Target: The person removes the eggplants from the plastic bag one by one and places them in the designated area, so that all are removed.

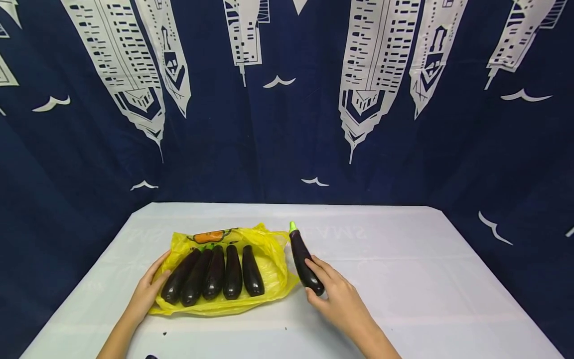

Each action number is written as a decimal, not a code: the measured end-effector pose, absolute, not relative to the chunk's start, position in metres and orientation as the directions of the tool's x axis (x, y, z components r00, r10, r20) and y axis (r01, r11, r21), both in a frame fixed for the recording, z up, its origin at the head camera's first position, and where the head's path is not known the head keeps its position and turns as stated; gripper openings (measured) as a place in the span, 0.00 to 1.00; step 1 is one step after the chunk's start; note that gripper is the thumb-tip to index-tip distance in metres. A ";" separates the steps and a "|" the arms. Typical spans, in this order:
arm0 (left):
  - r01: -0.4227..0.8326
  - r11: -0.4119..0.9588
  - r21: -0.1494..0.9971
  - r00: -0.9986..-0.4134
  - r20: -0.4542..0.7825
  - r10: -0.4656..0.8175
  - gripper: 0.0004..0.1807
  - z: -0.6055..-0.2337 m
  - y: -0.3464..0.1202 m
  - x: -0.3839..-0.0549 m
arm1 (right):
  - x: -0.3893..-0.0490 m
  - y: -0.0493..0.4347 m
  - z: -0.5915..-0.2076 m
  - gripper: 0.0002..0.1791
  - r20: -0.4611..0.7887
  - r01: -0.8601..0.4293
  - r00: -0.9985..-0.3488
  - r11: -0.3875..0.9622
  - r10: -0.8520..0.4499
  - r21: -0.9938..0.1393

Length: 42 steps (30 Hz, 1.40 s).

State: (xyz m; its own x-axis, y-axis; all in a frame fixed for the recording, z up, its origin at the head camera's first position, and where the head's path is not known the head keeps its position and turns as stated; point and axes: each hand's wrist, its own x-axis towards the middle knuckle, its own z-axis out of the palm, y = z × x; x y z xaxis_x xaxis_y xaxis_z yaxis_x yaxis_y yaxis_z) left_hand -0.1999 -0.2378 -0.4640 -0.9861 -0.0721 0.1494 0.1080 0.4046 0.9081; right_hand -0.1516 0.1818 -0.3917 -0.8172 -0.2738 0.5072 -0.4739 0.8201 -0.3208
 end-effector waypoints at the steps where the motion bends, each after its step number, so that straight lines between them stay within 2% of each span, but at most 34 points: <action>1: 0.108 0.402 0.909 -0.986 0.148 -0.071 0.28 -0.464 -0.238 -0.200 | -0.153 0.183 -0.393 0.31 0.512 -0.469 -0.818 0.820 -0.262 -0.330; 6: 0.105 0.396 0.912 -0.987 0.145 -0.070 0.28 -0.464 -0.238 -0.199 | -0.159 0.186 -0.399 0.30 0.497 -0.424 -0.843 0.823 -0.206 -0.378; 19: 0.109 0.408 0.907 -0.987 0.148 -0.066 0.28 -0.463 -0.239 -0.202 | -0.172 0.189 -0.410 0.29 0.331 -0.282 -0.934 0.847 -0.134 -0.451; 32: 0.101 0.392 0.914 -0.988 0.140 -0.072 0.28 -0.464 -0.239 -0.201 | -0.179 0.191 -0.427 0.29 0.199 -0.220 -0.970 0.850 -0.140 -0.479; 42: 0.098 0.400 0.911 -0.988 0.138 -0.074 0.28 -0.465 -0.239 -0.200 | -0.180 0.190 -0.434 0.31 0.154 -0.200 -0.978 0.852 -0.142 -0.485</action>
State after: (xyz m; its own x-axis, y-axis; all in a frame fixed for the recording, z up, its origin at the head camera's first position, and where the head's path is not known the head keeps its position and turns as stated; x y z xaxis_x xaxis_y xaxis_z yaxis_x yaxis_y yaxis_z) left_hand -0.2002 -0.2391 -0.4652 -0.9876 -0.0737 0.1384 0.0979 0.3996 0.9114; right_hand -0.1801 0.1899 -0.4336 -0.9778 -0.1420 0.1541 -0.2000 0.8516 -0.4845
